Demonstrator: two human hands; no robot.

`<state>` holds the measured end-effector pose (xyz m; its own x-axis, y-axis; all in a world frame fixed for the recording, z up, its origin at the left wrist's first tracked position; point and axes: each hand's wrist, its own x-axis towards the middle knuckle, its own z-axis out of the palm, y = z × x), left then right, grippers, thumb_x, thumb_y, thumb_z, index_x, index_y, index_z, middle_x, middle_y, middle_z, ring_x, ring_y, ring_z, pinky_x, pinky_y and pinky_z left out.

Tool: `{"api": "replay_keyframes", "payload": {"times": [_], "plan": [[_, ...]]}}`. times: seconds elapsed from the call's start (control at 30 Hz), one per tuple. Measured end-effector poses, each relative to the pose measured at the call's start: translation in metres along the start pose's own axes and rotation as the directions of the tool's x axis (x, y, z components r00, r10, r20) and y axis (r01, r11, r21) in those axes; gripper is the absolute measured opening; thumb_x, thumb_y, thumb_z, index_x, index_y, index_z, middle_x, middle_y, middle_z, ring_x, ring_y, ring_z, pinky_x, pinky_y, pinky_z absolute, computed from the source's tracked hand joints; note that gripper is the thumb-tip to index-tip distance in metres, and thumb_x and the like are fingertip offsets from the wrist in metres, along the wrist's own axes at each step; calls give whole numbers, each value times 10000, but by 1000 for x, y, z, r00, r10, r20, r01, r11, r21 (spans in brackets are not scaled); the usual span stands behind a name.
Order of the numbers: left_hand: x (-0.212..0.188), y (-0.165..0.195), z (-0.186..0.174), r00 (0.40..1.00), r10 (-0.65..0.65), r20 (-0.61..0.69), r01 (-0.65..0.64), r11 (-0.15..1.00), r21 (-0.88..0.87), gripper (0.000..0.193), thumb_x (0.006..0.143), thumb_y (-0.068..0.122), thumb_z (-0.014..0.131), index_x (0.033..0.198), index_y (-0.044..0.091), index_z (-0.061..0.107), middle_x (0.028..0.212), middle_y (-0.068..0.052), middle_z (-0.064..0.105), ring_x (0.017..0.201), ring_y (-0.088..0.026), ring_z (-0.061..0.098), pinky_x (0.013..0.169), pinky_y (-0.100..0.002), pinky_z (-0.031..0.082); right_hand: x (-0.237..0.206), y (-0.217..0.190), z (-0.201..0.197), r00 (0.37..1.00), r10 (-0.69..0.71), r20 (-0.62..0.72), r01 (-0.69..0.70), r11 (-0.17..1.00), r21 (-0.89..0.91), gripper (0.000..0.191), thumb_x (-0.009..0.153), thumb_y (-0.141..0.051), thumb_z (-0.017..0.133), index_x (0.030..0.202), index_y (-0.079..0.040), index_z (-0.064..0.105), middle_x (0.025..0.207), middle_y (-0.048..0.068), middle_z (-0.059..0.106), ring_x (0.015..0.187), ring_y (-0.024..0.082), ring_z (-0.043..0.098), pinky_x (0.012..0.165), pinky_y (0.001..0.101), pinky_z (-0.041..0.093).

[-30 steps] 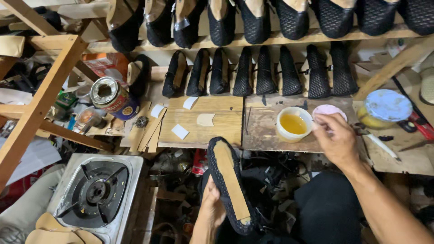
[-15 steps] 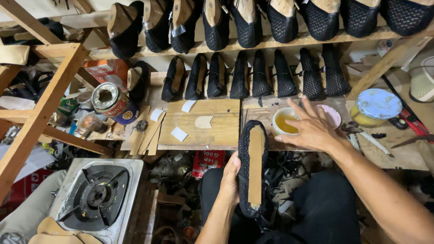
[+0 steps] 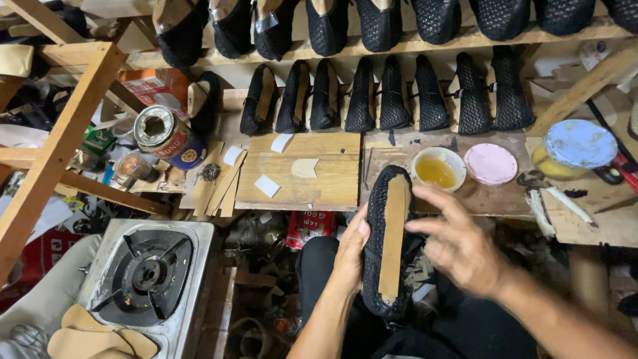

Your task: The person repeatedly picks up black woven shoes from a wooden shelf, applies a yellow liquid to the insole with their fingers, and returns the shoes to the shelf. The process is repeated for multiple shoes in a cluttered workshop.

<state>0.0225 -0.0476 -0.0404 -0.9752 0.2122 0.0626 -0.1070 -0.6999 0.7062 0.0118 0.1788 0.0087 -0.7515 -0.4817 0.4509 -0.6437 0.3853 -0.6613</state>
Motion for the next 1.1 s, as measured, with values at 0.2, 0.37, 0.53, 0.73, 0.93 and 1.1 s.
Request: {"api": "replay_keyframes", "payload": {"times": [0.2,0.37,0.53,0.73,0.93,1.1], "plan": [[2,-7,2,1000,-10,-1,11,1000,24,731,1002,393,617,1566,-13,393,1492,-149,554,1337,-225,561,1134,-365,444,-9,-36,33,969,-246,30,243,915,-322,586,1011,-581,411,1381,-186,635,1660,218,239,1552,463,161,1241,593,165],[1,-8,2,1000,-24,-20,25,999,33,667,1016,326,595,1560,-8,400,1483,-146,563,1327,-223,567,1124,-363,450,-9,-38,29,947,-320,3,299,880,-368,462,1024,-502,486,1349,-226,665,1655,152,266,1565,436,174,1258,633,173],[-1,-9,1,999,-34,-30,35,999,24,670,1016,328,594,1565,-3,400,1480,-143,567,1326,-218,569,1121,-356,455,-12,-40,31,926,-377,29,365,870,-331,343,1014,-413,557,1259,-245,729,1625,95,336,1546,389,245,1266,616,191],[-8,-6,-3,997,-68,-45,63,992,-105,855,919,444,721,1586,33,378,1489,-127,553,1327,-237,559,1110,-393,467,-2,-7,14,986,-159,-43,153,981,-121,358,972,-402,561,1162,-179,767,1578,151,449,1535,343,342,1263,529,269],[-18,9,-17,983,-180,-46,179,984,-22,930,823,479,752,1589,170,324,1531,-48,505,1387,-222,510,1106,-447,461,55,64,-22,972,234,-18,-205,813,-545,651,842,-643,621,1176,-101,760,1600,124,441,1506,319,344,1213,568,312],[-16,-1,-19,985,-163,-62,161,987,-29,824,945,478,639,1600,70,351,1556,-111,502,1401,-246,507,1143,-410,429,75,86,-29,843,505,185,-220,637,-739,761,661,-719,759,1172,-156,795,1677,111,255,1536,422,93,1143,701,136]]}}
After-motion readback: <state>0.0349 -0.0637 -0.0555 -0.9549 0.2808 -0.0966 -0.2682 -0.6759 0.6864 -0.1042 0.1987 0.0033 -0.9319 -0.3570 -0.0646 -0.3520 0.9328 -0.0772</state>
